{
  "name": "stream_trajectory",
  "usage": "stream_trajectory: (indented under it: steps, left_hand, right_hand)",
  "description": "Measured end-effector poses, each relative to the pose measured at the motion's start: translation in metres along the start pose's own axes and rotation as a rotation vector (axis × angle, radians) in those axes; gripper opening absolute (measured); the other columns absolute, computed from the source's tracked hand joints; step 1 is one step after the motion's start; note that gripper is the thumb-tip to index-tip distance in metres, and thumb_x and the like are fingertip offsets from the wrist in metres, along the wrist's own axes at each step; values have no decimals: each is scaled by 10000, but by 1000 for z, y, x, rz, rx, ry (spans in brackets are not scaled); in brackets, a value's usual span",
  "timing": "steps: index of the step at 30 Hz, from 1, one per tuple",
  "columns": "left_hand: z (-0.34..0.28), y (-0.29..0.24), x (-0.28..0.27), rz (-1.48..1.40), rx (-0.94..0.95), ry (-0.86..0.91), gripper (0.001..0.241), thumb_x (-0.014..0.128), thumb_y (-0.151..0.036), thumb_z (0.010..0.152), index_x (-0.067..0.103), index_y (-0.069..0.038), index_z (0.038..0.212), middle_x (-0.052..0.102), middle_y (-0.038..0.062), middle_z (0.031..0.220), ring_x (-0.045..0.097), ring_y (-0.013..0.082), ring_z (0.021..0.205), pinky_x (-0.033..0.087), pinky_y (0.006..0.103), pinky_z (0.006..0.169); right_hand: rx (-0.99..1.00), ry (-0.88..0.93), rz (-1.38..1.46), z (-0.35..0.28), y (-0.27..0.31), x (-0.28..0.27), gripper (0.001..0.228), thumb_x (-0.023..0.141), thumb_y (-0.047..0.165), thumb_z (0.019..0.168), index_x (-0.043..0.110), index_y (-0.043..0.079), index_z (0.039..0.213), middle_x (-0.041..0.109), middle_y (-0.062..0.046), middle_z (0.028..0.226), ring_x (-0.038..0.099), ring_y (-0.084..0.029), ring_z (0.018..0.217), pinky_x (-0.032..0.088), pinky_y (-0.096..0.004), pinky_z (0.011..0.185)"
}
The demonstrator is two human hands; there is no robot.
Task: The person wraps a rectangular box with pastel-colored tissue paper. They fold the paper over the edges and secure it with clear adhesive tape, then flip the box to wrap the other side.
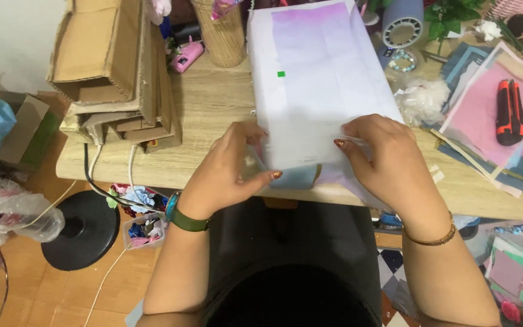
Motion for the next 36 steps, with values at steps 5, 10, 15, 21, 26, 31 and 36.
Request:
stream_trajectory:
  steps: [5,10,15,21,26,31,36]
  left_hand:
    - [-9,9,2,125,-25,-23,437,605,-592,905,575,-159,957,632,-34,944,616,202,927,369,372,975]
    - [-12,3,5,272,22,-103,430,601,-564,928,652,-148,1020,626,4,1025,610,230,1089,209,546,1163]
    - [1,-17,24,280,126,-178,401,859,-403,832,625,-140,1026,641,71,1225,616,298,1176,267,607,1139]
    - [11,-9,34,51,108,-201,147,657,-210,966,659,-70,919,667,61,1102,611,281,1105,390,443,1015]
    - [6,-2,36,7,-46,-218,234,658,-228,957,596,-64,1113,663,62,1119,634,320,1199,429,440,1049]
    - [3,5,40,2,-138,-269,327,717,-227,904,548,-90,1149,671,34,1151,645,286,1239,391,428,1071]
    - [10,2,33,66,-158,-338,502,810,-255,827,534,-92,1213,597,61,1199,578,260,1168,411,372,1039]
  right_hand:
    - [-43,-40,-79,4,-12,0,197,744,217,977,707,29,1027,734,-105,981,680,-295,925,514,-405,830]
    - [9,-42,-52,-24,-47,-22,475,887,364,697,728,66,1032,727,-48,921,675,-171,823,533,-291,774]
    - [142,138,-76,-46,-108,-39,615,899,333,546,763,84,1093,779,-30,1135,727,-143,918,577,-271,908]
    - [3,-156,-88,-32,-141,-39,173,874,205,916,729,128,863,676,-8,916,542,-209,958,349,-410,1048]
    - [-142,-458,-193,-17,-119,-35,130,826,15,1042,726,35,1124,597,-162,1168,590,-352,1133,395,-485,1039]
    - [124,-723,266,-77,-142,-61,209,457,107,1092,508,-9,1258,568,-186,1182,566,-251,1016,490,-342,949]
    - [281,-435,620,-98,-167,-25,763,468,788,945,332,177,1381,549,-109,1317,583,-205,1069,493,-295,814]
Point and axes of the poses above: each hand's wrist, its own z-axis towards the middle knuckle, its own x-axis out of the palm, y = z × x, the point moved 7 cm from there along z, towards the middle knuckle
